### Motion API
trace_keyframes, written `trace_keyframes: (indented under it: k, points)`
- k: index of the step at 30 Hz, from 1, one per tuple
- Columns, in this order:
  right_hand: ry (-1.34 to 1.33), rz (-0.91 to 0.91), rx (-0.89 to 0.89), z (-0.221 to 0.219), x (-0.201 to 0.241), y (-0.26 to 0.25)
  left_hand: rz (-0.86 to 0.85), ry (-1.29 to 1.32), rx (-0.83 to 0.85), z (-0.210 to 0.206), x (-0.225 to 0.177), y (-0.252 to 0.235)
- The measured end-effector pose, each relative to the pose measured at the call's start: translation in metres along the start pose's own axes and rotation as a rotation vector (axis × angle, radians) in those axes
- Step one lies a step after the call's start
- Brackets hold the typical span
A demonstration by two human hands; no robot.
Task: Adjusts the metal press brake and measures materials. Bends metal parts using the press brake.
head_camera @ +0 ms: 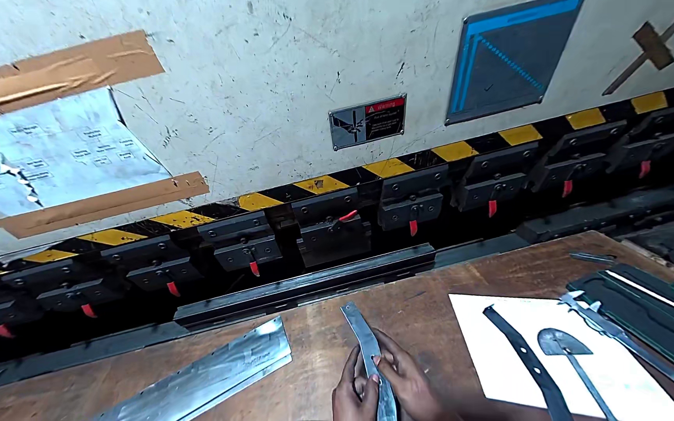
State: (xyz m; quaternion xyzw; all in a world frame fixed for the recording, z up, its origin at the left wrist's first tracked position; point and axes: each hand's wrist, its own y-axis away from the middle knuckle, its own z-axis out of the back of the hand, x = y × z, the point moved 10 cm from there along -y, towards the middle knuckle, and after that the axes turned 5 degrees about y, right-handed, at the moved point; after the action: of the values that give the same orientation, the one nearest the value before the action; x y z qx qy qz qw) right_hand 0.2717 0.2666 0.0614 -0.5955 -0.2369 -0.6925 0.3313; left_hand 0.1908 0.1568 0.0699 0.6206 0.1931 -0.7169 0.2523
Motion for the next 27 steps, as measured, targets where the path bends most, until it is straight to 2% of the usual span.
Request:
trace_keyframes:
  k: [3, 7, 10, 12, 20, 27]
  points:
    - [0.014, -0.043, -0.018, 0.005, -0.026, -0.017, 0.053, -0.041, 0.06, -0.008, 0.023, -0.027]
    - [-0.108, -0.155, 0.025, 0.001, -0.058, -0.026, 0.131, 0.111, 0.087, -0.015, 0.051, -0.034]
    - [-0.156, -0.215, 0.008, 0.002, -0.062, -0.024, 0.156, 0.192, 0.087, -0.017, 0.05, -0.028]
    - [-0.158, -0.187, -0.006, 0.0, -0.057, -0.027, 0.178, 0.173, 0.081, -0.016, 0.049, -0.035]
    - [-0.132, -0.045, -0.078, 0.012, -0.067, -0.112, 0.005, 0.049, 0.05, -0.015, 0.057, -0.151]
    - [0.064, -0.095, 0.024, 0.014, -0.09, -0.165, -0.005, 0.003, 0.087, -0.013, 0.07, -0.196]
